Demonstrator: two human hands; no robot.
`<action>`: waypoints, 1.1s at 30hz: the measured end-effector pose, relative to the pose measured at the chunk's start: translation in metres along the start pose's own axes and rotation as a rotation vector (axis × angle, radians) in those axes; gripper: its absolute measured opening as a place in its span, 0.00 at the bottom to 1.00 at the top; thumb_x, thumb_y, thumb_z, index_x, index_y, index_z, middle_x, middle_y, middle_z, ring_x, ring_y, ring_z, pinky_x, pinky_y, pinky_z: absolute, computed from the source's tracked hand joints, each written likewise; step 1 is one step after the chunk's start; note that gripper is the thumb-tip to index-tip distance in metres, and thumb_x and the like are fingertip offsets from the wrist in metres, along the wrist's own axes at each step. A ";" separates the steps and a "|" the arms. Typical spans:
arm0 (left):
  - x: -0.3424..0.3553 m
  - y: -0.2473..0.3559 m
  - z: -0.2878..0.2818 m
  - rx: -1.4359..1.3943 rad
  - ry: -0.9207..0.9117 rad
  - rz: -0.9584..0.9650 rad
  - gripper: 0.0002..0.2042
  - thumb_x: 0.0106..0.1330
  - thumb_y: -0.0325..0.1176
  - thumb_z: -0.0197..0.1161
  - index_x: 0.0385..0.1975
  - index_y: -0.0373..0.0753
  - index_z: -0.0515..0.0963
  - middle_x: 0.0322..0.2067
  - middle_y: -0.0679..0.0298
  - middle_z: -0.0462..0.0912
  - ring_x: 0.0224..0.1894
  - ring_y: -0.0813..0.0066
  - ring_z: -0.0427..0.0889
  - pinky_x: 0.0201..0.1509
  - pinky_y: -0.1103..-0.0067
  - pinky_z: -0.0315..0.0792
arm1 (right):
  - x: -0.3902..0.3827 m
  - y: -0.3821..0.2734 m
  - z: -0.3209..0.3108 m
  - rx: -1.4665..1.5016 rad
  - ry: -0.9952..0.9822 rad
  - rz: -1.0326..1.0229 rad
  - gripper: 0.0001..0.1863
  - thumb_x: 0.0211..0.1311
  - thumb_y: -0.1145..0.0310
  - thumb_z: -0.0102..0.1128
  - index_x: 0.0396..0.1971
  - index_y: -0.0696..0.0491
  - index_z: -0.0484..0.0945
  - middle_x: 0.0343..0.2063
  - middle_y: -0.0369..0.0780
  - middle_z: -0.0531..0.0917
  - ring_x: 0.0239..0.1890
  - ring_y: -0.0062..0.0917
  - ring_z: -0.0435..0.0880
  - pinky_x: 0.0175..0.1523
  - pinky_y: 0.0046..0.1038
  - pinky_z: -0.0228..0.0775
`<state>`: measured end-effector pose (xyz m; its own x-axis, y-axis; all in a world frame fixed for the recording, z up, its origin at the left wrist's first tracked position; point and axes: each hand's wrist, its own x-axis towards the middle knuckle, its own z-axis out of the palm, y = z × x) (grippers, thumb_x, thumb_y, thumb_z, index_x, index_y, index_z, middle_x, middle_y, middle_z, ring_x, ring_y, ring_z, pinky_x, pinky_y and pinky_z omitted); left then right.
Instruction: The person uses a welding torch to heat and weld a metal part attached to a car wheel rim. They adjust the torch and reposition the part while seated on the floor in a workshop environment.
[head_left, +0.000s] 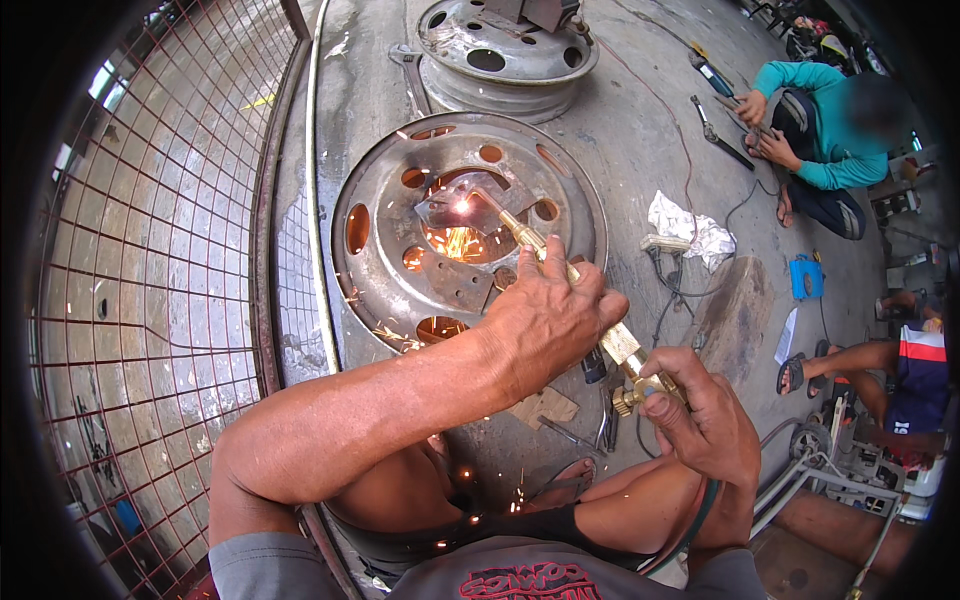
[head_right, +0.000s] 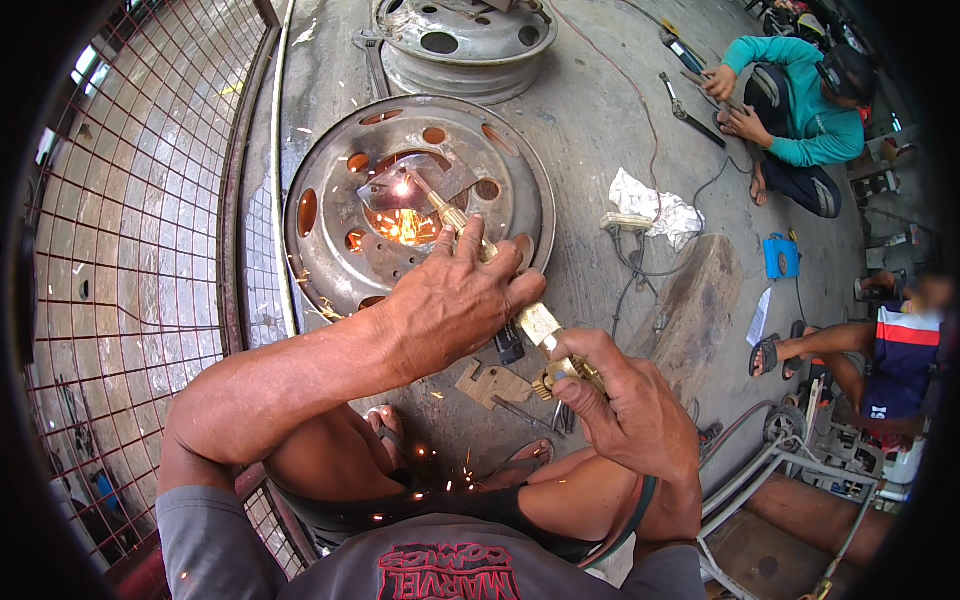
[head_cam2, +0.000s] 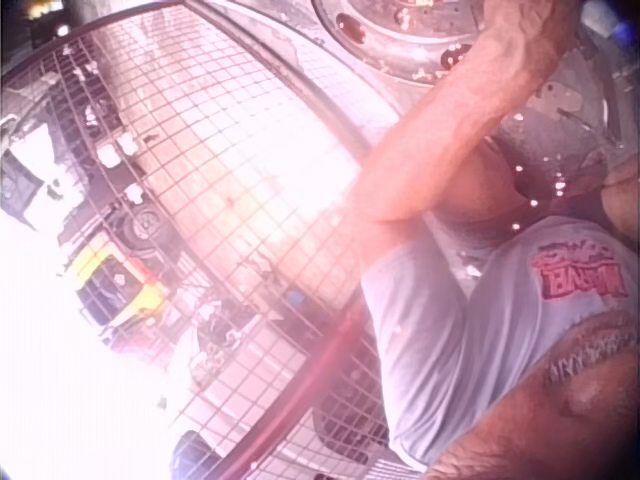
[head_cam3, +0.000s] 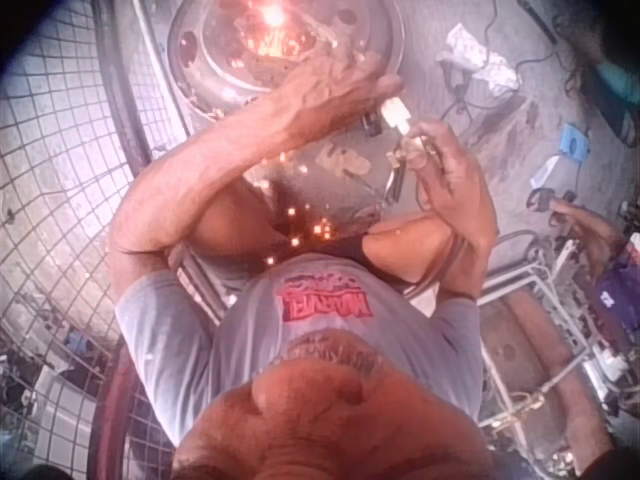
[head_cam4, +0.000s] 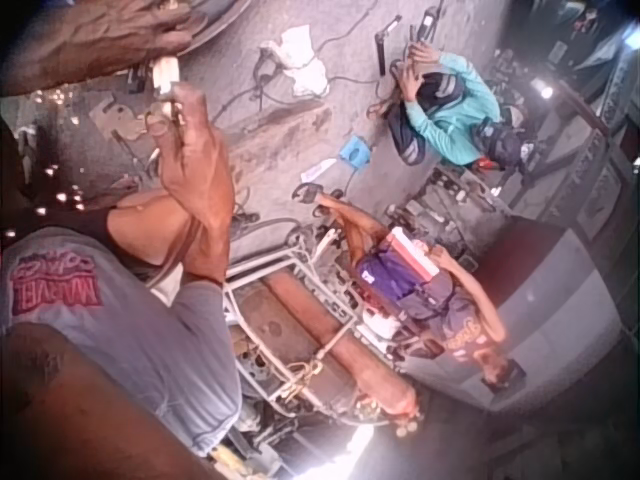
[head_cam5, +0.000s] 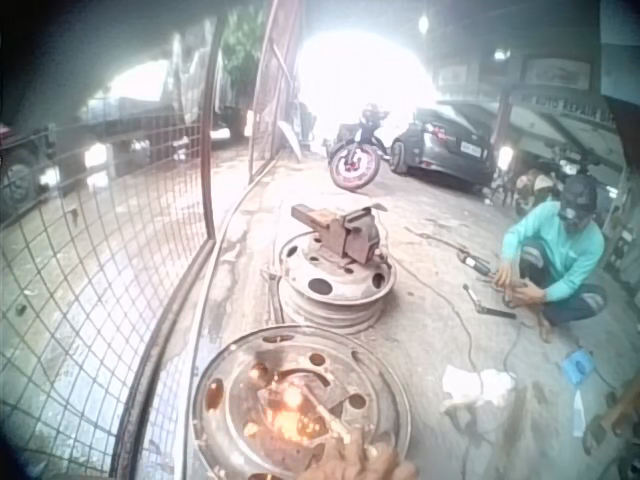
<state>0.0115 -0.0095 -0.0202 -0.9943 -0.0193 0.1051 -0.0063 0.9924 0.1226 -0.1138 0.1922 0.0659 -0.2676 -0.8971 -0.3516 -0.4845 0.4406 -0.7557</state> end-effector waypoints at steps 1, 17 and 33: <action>0.000 0.000 0.000 0.000 -0.005 -0.002 0.25 0.61 0.31 0.70 0.57 0.39 0.71 0.58 0.48 0.74 0.63 0.30 0.75 0.58 0.45 0.81 | 0.000 -0.001 0.000 -0.001 -0.004 0.010 0.15 0.77 0.63 0.61 0.56 0.50 0.71 0.19 0.40 0.78 0.19 0.32 0.82 0.28 0.35 0.69; 0.004 0.002 -0.003 -0.029 -0.002 0.021 0.23 0.61 0.30 0.71 0.55 0.36 0.72 0.50 0.45 0.77 0.61 0.25 0.76 0.56 0.42 0.81 | 0.000 0.006 -0.001 -0.004 0.007 -0.043 0.18 0.77 0.57 0.61 0.55 0.52 0.70 0.20 0.39 0.80 0.18 0.26 0.81 0.26 0.29 0.68; -0.002 -0.002 -0.001 0.009 -0.025 -0.008 0.23 0.62 0.29 0.68 0.58 0.40 0.72 0.52 0.48 0.76 0.61 0.31 0.76 0.60 0.45 0.79 | -0.002 0.006 0.009 -0.069 0.087 0.012 0.21 0.72 0.66 0.68 0.56 0.53 0.67 0.27 0.40 0.82 0.21 0.25 0.81 0.29 0.31 0.72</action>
<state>0.0140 -0.0120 -0.0201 -0.9965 -0.0248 0.0794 -0.0156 0.9933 0.1143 -0.1089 0.1960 0.0573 -0.3435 -0.8867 -0.3093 -0.5358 0.4556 -0.7109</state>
